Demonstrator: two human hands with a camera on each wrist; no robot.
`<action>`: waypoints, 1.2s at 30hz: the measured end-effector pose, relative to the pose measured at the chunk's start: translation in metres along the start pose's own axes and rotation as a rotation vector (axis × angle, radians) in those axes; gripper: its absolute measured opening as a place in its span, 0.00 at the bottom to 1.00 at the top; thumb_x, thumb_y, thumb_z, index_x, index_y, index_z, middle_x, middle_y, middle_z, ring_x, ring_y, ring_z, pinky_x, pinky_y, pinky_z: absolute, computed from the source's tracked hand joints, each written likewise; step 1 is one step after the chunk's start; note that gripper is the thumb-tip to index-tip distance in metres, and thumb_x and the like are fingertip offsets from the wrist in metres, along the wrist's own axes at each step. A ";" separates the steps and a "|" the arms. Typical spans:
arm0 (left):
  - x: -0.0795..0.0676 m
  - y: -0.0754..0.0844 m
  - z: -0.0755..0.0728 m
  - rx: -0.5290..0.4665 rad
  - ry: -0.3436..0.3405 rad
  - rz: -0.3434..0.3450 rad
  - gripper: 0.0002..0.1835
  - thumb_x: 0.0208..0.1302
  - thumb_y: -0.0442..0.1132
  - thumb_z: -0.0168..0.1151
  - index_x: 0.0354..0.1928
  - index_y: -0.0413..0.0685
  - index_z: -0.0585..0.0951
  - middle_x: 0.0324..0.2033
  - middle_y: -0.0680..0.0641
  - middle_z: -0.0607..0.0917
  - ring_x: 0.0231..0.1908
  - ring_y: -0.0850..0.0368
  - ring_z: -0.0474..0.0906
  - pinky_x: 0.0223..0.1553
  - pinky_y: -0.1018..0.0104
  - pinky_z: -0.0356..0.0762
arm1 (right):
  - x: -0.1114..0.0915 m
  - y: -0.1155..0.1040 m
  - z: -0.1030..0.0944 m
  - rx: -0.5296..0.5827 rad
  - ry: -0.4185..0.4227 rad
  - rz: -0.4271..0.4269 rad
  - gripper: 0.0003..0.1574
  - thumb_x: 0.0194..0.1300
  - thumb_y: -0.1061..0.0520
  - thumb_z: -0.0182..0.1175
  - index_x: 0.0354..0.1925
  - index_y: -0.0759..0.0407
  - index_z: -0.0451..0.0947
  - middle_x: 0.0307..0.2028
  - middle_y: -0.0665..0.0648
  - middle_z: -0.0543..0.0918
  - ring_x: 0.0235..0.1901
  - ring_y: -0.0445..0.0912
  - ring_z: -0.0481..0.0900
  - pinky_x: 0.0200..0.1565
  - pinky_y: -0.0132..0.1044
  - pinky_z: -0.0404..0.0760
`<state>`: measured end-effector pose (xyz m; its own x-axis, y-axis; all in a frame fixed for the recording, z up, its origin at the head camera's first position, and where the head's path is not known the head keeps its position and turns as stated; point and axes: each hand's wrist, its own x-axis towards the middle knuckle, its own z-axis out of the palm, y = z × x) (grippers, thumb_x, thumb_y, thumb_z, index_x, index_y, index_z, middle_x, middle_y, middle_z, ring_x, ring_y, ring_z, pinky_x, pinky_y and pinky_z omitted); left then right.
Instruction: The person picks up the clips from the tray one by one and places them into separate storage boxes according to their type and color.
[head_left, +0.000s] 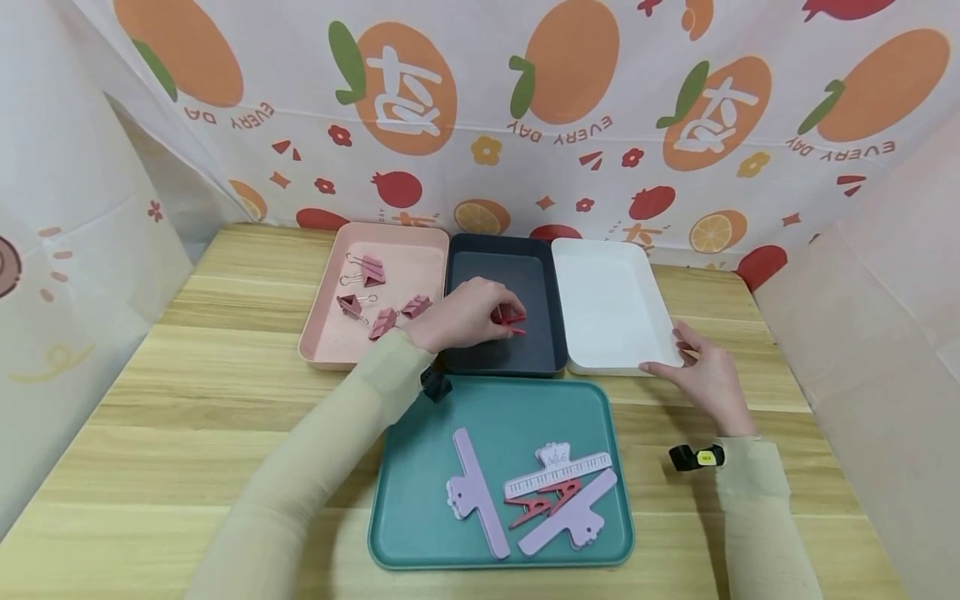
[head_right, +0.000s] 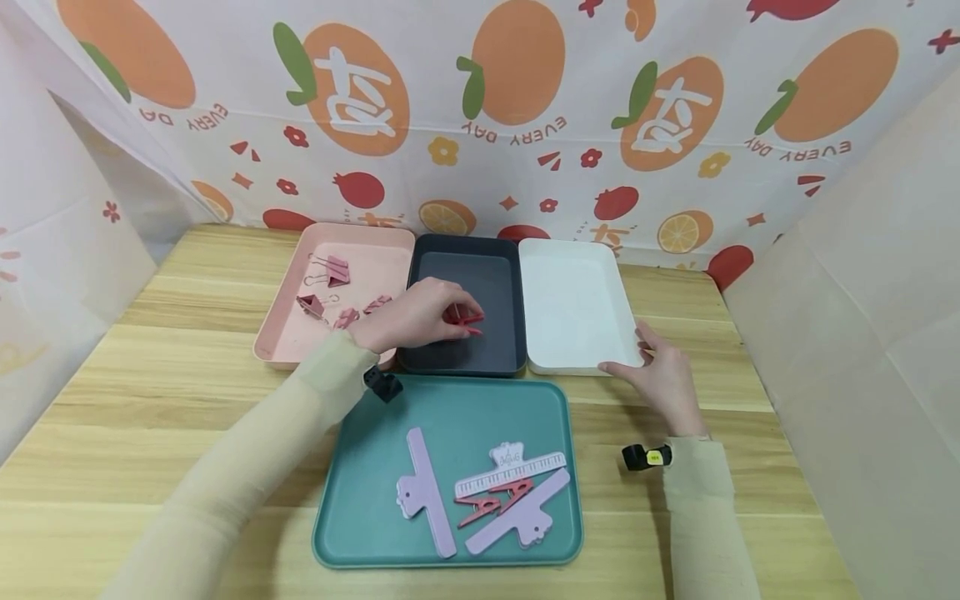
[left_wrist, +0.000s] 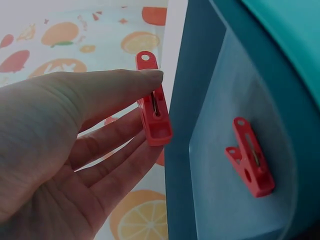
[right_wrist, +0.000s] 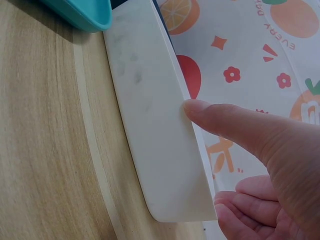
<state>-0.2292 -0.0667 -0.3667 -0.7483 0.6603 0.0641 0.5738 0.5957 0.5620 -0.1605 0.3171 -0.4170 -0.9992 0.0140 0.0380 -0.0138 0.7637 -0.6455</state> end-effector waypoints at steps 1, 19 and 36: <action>0.002 -0.001 -0.001 0.000 -0.001 -0.009 0.17 0.60 0.36 0.76 0.52 0.47 0.88 0.41 0.49 0.86 0.39 0.56 0.81 0.40 0.68 0.81 | 0.000 0.000 0.000 -0.001 -0.001 0.000 0.68 0.53 0.37 0.78 0.76 0.70 0.58 0.66 0.74 0.71 0.61 0.64 0.75 0.57 0.51 0.76; 0.026 -0.019 -0.006 0.009 -0.025 -0.107 0.18 0.62 0.36 0.75 0.54 0.48 0.87 0.41 0.49 0.86 0.40 0.56 0.79 0.43 0.65 0.81 | -0.001 -0.002 0.000 -0.014 0.000 0.004 0.68 0.53 0.35 0.77 0.76 0.70 0.58 0.65 0.74 0.72 0.61 0.64 0.75 0.57 0.51 0.76; 0.030 -0.027 -0.001 0.127 -0.074 -0.203 0.31 0.65 0.39 0.71 0.70 0.49 0.75 0.67 0.43 0.75 0.66 0.47 0.69 0.66 0.51 0.69 | -0.001 -0.001 0.000 -0.003 -0.007 0.006 0.68 0.53 0.35 0.77 0.76 0.69 0.57 0.67 0.73 0.70 0.62 0.63 0.74 0.57 0.51 0.76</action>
<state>-0.2675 -0.0629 -0.3794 -0.8289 0.5500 -0.1026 0.4547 0.7691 0.4491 -0.1597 0.3162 -0.4161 -0.9995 0.0142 0.0290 -0.0078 0.7658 -0.6430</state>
